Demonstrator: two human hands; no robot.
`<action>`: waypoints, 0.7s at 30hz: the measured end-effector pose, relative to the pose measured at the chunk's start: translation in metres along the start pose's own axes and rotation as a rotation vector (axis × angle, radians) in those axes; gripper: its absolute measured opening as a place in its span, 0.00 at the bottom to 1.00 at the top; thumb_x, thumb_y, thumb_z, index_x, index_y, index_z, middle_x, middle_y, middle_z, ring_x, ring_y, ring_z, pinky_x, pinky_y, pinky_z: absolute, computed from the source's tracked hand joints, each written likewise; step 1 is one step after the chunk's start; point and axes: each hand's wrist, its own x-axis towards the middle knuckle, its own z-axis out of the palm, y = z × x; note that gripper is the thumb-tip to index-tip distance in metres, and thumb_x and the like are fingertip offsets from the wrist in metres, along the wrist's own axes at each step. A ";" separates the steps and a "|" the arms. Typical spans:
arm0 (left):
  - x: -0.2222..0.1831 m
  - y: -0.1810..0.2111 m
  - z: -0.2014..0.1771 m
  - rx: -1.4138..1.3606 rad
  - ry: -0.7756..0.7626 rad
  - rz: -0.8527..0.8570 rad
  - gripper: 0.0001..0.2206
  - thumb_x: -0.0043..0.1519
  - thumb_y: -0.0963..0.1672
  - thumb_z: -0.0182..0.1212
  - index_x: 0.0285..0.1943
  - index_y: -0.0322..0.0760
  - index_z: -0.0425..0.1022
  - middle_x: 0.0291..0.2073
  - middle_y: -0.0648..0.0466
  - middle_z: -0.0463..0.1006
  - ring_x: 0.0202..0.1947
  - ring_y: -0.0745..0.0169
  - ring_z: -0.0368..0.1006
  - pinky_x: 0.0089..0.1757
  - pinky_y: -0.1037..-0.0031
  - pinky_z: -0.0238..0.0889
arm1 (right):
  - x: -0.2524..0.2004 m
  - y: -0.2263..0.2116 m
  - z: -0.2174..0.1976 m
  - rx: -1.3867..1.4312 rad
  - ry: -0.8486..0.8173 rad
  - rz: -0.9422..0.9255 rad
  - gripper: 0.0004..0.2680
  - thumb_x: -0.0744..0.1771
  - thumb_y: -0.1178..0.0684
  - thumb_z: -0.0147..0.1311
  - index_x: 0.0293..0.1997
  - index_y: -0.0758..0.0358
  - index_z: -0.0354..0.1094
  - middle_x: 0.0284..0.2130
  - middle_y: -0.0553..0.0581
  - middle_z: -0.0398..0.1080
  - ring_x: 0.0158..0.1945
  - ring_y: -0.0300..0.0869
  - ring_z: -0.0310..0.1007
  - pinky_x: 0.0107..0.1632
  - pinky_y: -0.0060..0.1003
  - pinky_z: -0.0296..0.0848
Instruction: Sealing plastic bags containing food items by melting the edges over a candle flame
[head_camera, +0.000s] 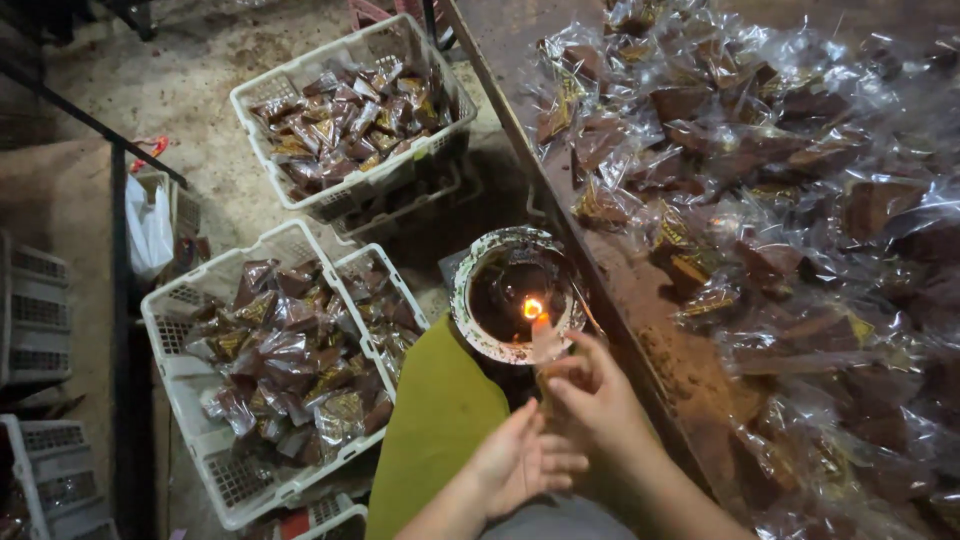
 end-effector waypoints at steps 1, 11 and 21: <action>0.000 0.002 0.001 -0.123 -0.077 -0.017 0.21 0.73 0.54 0.41 0.63 0.36 0.65 0.44 0.38 0.80 0.35 0.44 0.82 0.27 0.68 0.77 | -0.020 -0.022 0.002 -0.242 0.001 -0.006 0.19 0.61 0.61 0.63 0.58 0.49 0.72 0.49 0.50 0.81 0.56 0.39 0.80 0.58 0.38 0.80; -0.032 0.030 0.021 0.281 -0.170 0.187 0.15 0.71 0.44 0.48 0.66 0.40 0.67 0.38 0.55 0.74 0.22 0.72 0.69 0.18 0.78 0.66 | -0.014 -0.001 -0.027 0.050 0.159 -0.305 0.13 0.59 0.61 0.70 0.23 0.56 0.62 0.24 0.50 0.70 0.31 0.35 0.71 0.39 0.28 0.68; -0.055 0.053 -0.021 -0.244 -0.236 0.269 0.31 0.70 0.61 0.41 0.59 0.36 0.77 0.20 0.49 0.77 0.20 0.62 0.75 0.20 0.83 0.63 | 0.077 0.031 -0.189 -1.318 0.493 -0.215 0.21 0.60 0.53 0.57 0.61 0.55 0.68 0.53 0.59 0.71 0.58 0.58 0.66 0.55 0.58 0.66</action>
